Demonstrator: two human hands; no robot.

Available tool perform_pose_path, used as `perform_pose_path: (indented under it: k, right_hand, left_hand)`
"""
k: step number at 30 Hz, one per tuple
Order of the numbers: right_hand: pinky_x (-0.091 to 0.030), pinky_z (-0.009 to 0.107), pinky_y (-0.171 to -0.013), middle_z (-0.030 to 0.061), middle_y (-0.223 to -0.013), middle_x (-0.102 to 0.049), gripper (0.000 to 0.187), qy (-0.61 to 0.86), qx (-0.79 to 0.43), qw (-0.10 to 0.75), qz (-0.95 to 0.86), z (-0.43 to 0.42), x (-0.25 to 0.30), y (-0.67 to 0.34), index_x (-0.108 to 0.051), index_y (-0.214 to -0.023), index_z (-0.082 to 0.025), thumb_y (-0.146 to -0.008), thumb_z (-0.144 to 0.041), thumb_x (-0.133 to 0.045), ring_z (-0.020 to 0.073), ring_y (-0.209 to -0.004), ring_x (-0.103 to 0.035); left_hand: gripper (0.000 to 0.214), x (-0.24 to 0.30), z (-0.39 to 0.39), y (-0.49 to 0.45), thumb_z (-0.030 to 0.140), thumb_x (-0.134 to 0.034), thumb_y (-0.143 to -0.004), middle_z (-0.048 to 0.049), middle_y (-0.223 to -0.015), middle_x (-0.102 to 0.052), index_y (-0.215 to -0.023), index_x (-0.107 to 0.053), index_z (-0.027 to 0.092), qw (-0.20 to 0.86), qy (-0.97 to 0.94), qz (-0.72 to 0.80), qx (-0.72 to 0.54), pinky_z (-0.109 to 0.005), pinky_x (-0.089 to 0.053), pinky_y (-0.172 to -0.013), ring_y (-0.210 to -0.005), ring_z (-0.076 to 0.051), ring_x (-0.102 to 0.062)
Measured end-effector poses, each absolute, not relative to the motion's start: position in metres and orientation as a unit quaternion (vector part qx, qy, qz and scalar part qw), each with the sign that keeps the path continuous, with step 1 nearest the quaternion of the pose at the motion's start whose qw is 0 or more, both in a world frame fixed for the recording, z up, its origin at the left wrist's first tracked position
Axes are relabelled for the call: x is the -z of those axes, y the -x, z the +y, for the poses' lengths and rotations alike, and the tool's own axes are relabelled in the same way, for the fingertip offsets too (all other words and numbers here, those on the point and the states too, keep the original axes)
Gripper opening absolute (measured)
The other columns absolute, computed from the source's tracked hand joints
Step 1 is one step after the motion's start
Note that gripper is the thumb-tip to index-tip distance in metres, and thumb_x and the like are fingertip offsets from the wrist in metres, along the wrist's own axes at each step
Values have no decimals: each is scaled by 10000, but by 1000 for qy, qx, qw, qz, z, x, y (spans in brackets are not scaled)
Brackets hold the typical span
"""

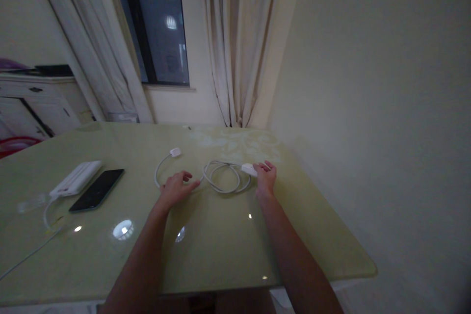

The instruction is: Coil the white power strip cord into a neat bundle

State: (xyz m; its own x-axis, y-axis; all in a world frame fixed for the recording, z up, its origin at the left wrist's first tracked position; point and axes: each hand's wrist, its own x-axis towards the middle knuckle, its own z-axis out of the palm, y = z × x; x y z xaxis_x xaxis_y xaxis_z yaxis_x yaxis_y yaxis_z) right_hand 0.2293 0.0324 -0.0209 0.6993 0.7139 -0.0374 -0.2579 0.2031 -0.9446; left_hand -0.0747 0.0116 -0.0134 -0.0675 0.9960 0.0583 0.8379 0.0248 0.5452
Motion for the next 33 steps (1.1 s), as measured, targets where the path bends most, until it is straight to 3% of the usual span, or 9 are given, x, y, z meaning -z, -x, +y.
perform_pose_path:
  k: [4, 8, 11, 13, 15, 18, 21, 26, 33]
  right_hand:
    - [-573, 352, -833, -15, -948, -591, 486, 555, -234, 750, -275, 24, 14, -234, -495, -1081, -215, -670, -257, -753, 156, -867, -625]
    - [-497, 355, -956, 33, -1038, -619, 341, 508, -94, 783, -347, 8, -10, -227, -552, -1124, -176, -833, -321, -653, 168, -974, -602]
    - [-503, 314, -876, 26, -974, -645, 262, 469, -100, 765, -431, 5, -35, -207, -583, -1119, -173, -929, -354, -588, 160, -915, -622]
    - [-505, 289, -807, 13, -890, -666, 215, 442, -144, 685, -561, 14, -51, -189, -606, -1106, -180, -966, -334, -555, 155, -842, -643]
    - [-496, 276, -801, 17, -878, -695, 173, 421, -177, 536, -710, 30, -61, -171, -635, -1101, -189, -979, -267, -539, 152, -830, -656]
    - [-467, 289, -889, 62, -1028, -728, 204, 405, -143, 289, -855, 56, -64, -151, -680, -1081, -183, -928, -110, -567, 169, -965, -654]
    - [-453, 282, -895, 93, -1147, -704, 274, 420, -104, 176, -884, 73, -53, -141, -685, -1102, -166, -882, -38, -584, 183, -1033, -636]
    - [-446, 253, -817, 72, -1181, -667, 268, 419, -81, 203, -881, 78, -40, -143, -652, -1162, -190, -911, -101, -616, 163, -980, -632]
    - [-434, 253, -785, 46, -1136, -680, 172, 366, -25, 187, -911, 80, -41, -148, -650, -1122, -232, -964, -170, -617, 178, -1000, -645]
  left_hand:
    - [289, 9, 6, 60, 452, -577, -936, -90, -1043, -768, -953, -737, 212, 162, -715, 662, -156, -343, -447, -828, -1009, -261, -687]
    - [317, 9, 6, 50, 432, -480, -1010, -81, -919, -762, -971, -706, 213, 153, -736, 634, -182, -289, -405, -704, -844, -220, -690]
    - [381, 7, 5, 44, 489, -425, -1029, -82, -883, -753, -998, -703, 230, 129, -726, 644, -201, -286, -383, -675, -822, -228, -689]
    - [406, 5, 3, 41, 505, -421, -1024, -82, -854, -742, -957, -710, 228, 114, -721, 650, -211, -288, -379, -661, -807, -231, -683]
    - [360, 4, 1, 39, 455, -453, -1007, -76, -843, -729, -921, -709, 218, 99, -724, 640, -235, -292, -392, -665, -788, -222, -669]
    - [206, 8, 0, 39, 283, -519, -932, -69, -901, -717, -976, -700, 193, 80, -742, 595, -300, -299, -446, -731, -816, -207, -661]
    - [261, 12, 1, 41, 187, -521, -886, -80, -977, -706, -1089, -683, 173, 66, -750, 550, -362, -306, -489, -792, -859, -201, -663]
    - [307, 13, 2, 42, 222, -509, -949, -62, -1023, -713, -1225, -644, 202, 55, -748, 532, -394, -316, -506, -807, -825, -184, -663]
    - [422, 3, 2, 55, 523, -486, -996, -53, -893, -758, -1168, -695, 199, 44, -720, 601, -344, -399, -466, -937, -889, -227, -702]
